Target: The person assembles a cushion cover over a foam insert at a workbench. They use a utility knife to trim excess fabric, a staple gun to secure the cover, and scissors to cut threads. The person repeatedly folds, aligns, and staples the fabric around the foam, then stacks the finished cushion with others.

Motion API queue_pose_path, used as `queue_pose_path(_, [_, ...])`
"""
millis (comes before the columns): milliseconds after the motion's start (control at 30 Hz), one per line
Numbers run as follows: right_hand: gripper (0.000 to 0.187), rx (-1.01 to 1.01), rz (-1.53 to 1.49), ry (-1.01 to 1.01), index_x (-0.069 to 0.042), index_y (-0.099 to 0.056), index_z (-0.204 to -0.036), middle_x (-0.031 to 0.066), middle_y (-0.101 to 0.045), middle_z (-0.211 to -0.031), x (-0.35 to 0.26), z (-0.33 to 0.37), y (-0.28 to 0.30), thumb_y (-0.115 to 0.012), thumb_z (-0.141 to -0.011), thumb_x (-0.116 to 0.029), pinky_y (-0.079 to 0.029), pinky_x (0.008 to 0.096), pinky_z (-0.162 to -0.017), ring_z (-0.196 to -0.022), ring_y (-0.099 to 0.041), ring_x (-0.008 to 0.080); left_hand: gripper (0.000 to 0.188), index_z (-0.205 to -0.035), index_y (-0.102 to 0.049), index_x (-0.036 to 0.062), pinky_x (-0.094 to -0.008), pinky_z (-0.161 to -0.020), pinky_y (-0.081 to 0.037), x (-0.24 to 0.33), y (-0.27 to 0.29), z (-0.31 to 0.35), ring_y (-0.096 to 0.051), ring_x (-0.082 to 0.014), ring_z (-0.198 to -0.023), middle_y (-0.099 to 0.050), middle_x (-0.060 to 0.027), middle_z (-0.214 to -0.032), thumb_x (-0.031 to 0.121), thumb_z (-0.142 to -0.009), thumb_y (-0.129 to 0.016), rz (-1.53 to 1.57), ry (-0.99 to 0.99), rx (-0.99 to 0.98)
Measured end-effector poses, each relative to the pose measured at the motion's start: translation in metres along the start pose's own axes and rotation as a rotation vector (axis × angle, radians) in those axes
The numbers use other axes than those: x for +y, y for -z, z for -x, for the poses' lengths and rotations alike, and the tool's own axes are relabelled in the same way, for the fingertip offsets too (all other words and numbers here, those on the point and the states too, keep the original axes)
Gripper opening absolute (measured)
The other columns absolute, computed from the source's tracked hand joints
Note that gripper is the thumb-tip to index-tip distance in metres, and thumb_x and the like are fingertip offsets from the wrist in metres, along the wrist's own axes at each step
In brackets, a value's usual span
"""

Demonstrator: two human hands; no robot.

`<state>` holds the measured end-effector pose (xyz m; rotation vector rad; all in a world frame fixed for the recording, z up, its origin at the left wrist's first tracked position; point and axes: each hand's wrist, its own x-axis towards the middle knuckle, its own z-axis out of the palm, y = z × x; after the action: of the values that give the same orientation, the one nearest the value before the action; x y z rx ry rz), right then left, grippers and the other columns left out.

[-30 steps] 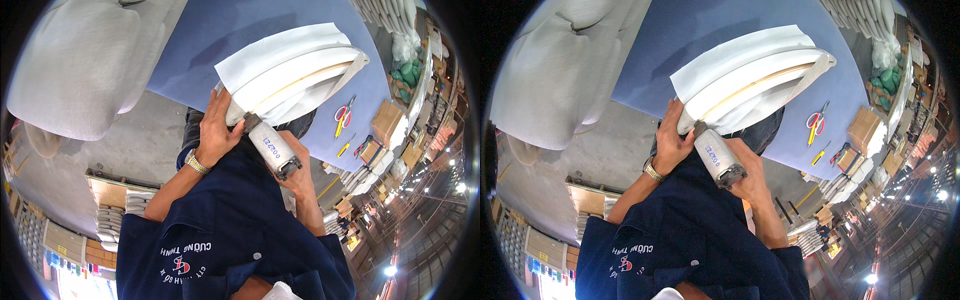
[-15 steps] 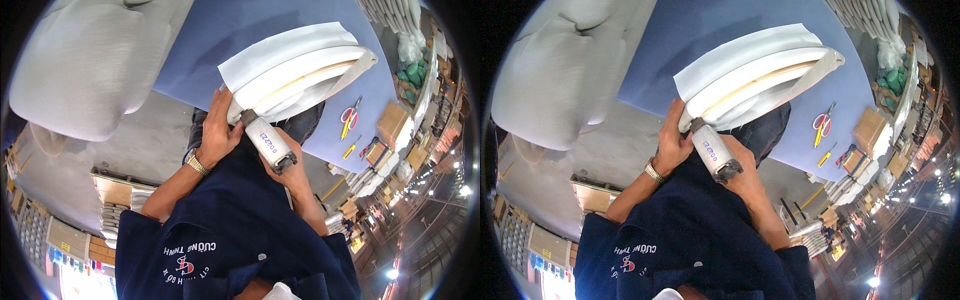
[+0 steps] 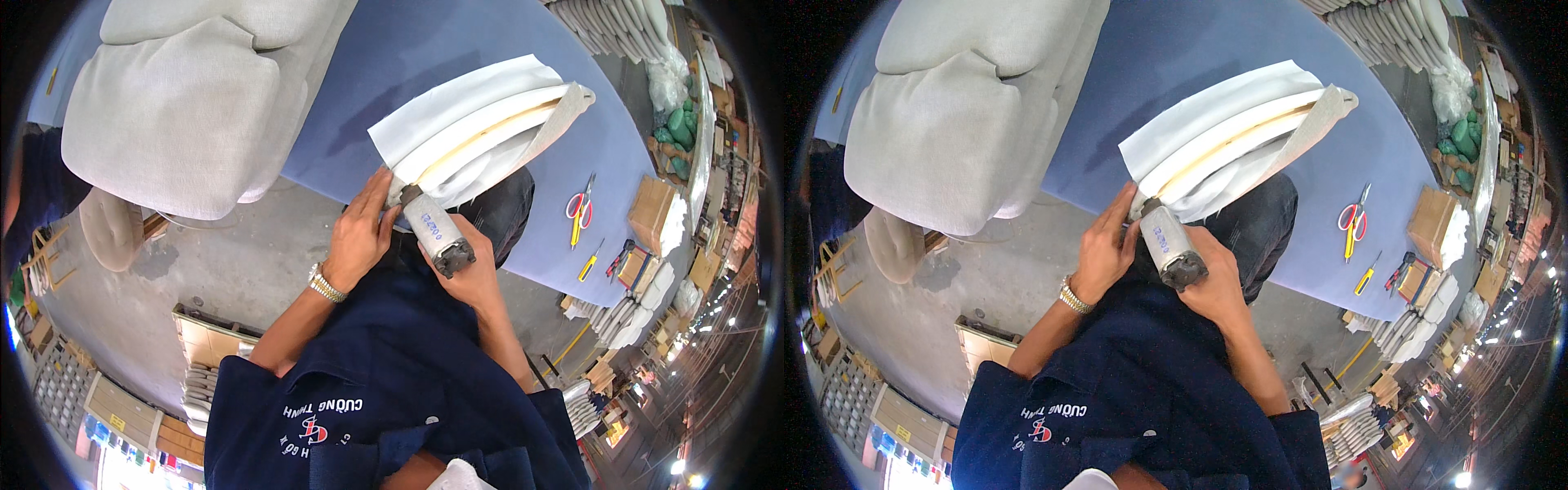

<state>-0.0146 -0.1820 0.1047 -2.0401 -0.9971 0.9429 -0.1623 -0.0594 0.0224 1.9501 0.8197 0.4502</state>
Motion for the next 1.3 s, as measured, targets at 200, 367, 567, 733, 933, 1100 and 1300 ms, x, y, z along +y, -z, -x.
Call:
queue_pose_path(200, [0.035, 0.046, 0.002, 0.064, 0.003, -0.068, -0.112, 0.0157, -0.072, -0.099, -0.002, 0.002, 0.000, -0.079, -0.081, -0.010, -0.055, 0.0337, -0.079, -0.088, -0.073, 0.0287, 0.063, -0.148, -0.053, 0.0048, -0.0436, -0.108, -0.052, -0.010, -0.011, 0.003, -0.056, -0.0391, -0.135, -0.056, -0.0187, -0.148, 0.002, -0.089, -0.074, 0.051, -0.119, 0.080])
queue_pose_path(367, [0.040, 0.039, -0.024, -0.021, 0.001, -0.068, -0.112, 0.0169, -0.071, -0.098, 0.010, 0.017, -0.001, -0.079, -0.076, -0.011, -0.055, 0.0360, -0.077, -0.088, -0.073, 0.0317, 0.061, -0.146, -0.055, 0.0034, -0.0436, -0.115, -0.046, -0.007, -0.016, 0.007, -0.051, -0.0369, -0.140, -0.056, -0.0209, -0.148, -0.006, -0.088, -0.069, 0.090, -0.100, 0.053])
queue_pose_path(567, [0.030, 0.038, 0.052, 0.087, 0.002, -0.069, -0.106, 0.0137, -0.070, -0.092, 0.002, 0.010, 0.004, -0.079, -0.080, -0.009, -0.055, 0.0339, -0.072, -0.080, -0.071, 0.0293, 0.060, -0.144, -0.057, 0.0024, -0.0450, -0.117, -0.043, -0.009, -0.019, 0.007, -0.050, -0.0384, -0.140, -0.056, -0.0208, -0.148, -0.009, -0.086, -0.068, 0.109, -0.101, 0.056])
queue_pose_path(733, [0.034, -0.006, 0.063, 0.079, 0.002, -0.068, -0.109, 0.0147, -0.069, -0.095, 0.000, 0.009, 0.005, -0.079, -0.078, -0.008, -0.055, 0.0348, -0.073, -0.082, -0.070, 0.0322, 0.064, -0.144, -0.057, 0.0012, -0.0451, -0.119, -0.041, -0.009, -0.018, 0.006, -0.049, -0.0394, -0.141, -0.055, -0.0220, -0.149, -0.012, -0.082, -0.066, 0.111, -0.107, 0.036])
queue_pose_path(933, [0.048, -0.046, 0.003, -0.037, 0.001, -0.067, -0.118, 0.0189, -0.070, -0.107, 0.004, 0.010, 0.001, -0.080, -0.073, -0.011, -0.055, 0.0380, -0.086, -0.099, -0.071, 0.0371, 0.062, -0.143, -0.057, -0.0022, -0.0489, -0.121, -0.037, -0.010, -0.021, 0.009, -0.046, -0.0412, -0.143, -0.054, -0.0249, -0.149, -0.015, -0.083, -0.060, 0.146, -0.081, 0.041])
queue_pose_path(1100, [0.049, -0.069, -0.095, -0.139, 0.002, -0.067, -0.118, 0.0194, -0.070, -0.110, 0.003, 0.010, -0.004, -0.081, -0.073, -0.010, -0.054, 0.0368, -0.088, -0.101, -0.071, 0.0371, 0.059, -0.140, -0.061, 0.0010, -0.0461, -0.114, -0.046, -0.017, -0.030, 0.017, -0.049, -0.0423, -0.141, -0.057, -0.0227, -0.146, -0.011, -0.082, -0.066, 0.151, -0.080, 0.104])
queue_pose_path(1300, [0.049, -0.098, -0.092, -0.146, 0.001, -0.067, -0.118, 0.0195, -0.070, -0.108, 0.008, 0.010, -0.003, -0.081, -0.072, -0.010, -0.055, 0.0375, -0.087, -0.099, -0.071, 0.0374, 0.063, -0.140, -0.061, 0.0006, -0.0465, -0.115, -0.045, -0.017, -0.034, 0.020, -0.048, -0.0424, -0.141, -0.057, -0.0230, -0.147, -0.013, -0.079, -0.065, 0.167, -0.072, 0.135])
